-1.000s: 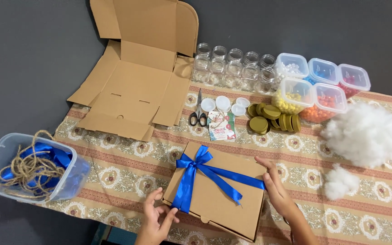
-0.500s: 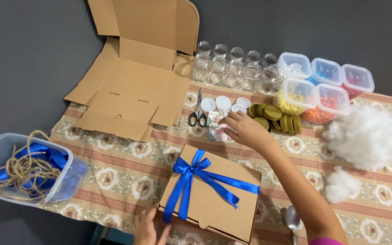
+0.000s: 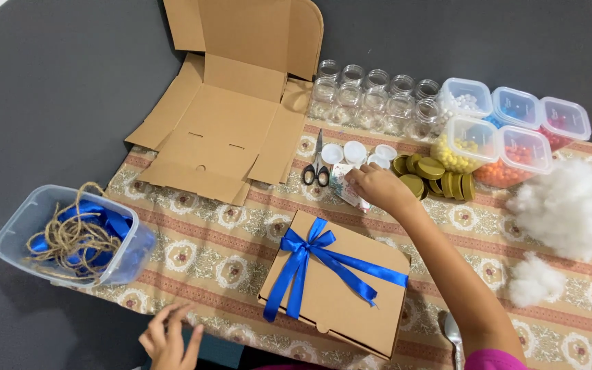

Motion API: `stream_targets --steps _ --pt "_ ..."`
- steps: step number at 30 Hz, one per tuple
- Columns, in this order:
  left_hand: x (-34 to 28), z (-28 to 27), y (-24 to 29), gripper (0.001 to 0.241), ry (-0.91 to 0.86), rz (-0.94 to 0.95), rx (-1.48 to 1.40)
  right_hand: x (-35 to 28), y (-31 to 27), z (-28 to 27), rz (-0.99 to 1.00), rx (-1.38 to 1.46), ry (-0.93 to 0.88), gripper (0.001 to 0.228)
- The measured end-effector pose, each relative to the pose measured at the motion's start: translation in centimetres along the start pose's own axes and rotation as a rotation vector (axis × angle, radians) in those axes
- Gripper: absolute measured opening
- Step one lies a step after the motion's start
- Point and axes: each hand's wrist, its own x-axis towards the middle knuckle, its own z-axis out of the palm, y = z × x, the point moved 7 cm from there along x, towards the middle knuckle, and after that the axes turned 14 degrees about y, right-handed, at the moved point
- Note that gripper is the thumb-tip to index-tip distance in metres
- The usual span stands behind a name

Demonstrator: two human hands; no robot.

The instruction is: The person ties a blue ribbon around a small cardboard box, forming a bow on top. Then the person picks up a small gift tag and attaches it to the ribbon on the box.

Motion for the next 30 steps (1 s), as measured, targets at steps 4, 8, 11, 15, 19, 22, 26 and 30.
stream_targets --steps 4,8,11,15,19,22,26,30 --pt "2.0 1.2 -5.9 0.055 0.204 0.093 -0.087 0.0 -0.1 -1.3 -0.075 -0.014 0.079 0.031" --pt "5.1 0.5 -9.7 0.056 0.148 -0.054 -0.180 0.6 -1.1 -8.6 0.251 0.271 -0.016 0.027" --pt "5.3 0.4 -11.1 0.054 0.203 0.027 -0.061 -0.7 -0.4 -11.8 0.391 0.391 -0.004 0.025" --pt "4.8 -0.3 -10.4 0.056 0.313 0.116 0.105 -1.8 0.0 -15.3 0.486 0.498 0.075 0.042" --pt "3.6 -5.5 -1.9 0.048 0.297 0.162 0.335 -2.4 0.3 -16.0 0.575 0.724 0.127 0.025" --pt "3.3 -10.2 8.4 0.034 0.485 0.269 0.170 -2.5 0.2 -16.7 0.580 0.763 0.116 0.031" --pt "4.6 -12.7 22.6 0.033 0.129 0.719 -0.332 -3.3 -0.4 -17.2 0.600 0.795 0.138 0.037" --pt "9.2 -10.4 35.0 0.038 -0.292 1.105 -0.619 -4.4 -1.2 -18.2 0.465 0.878 0.269 0.035"
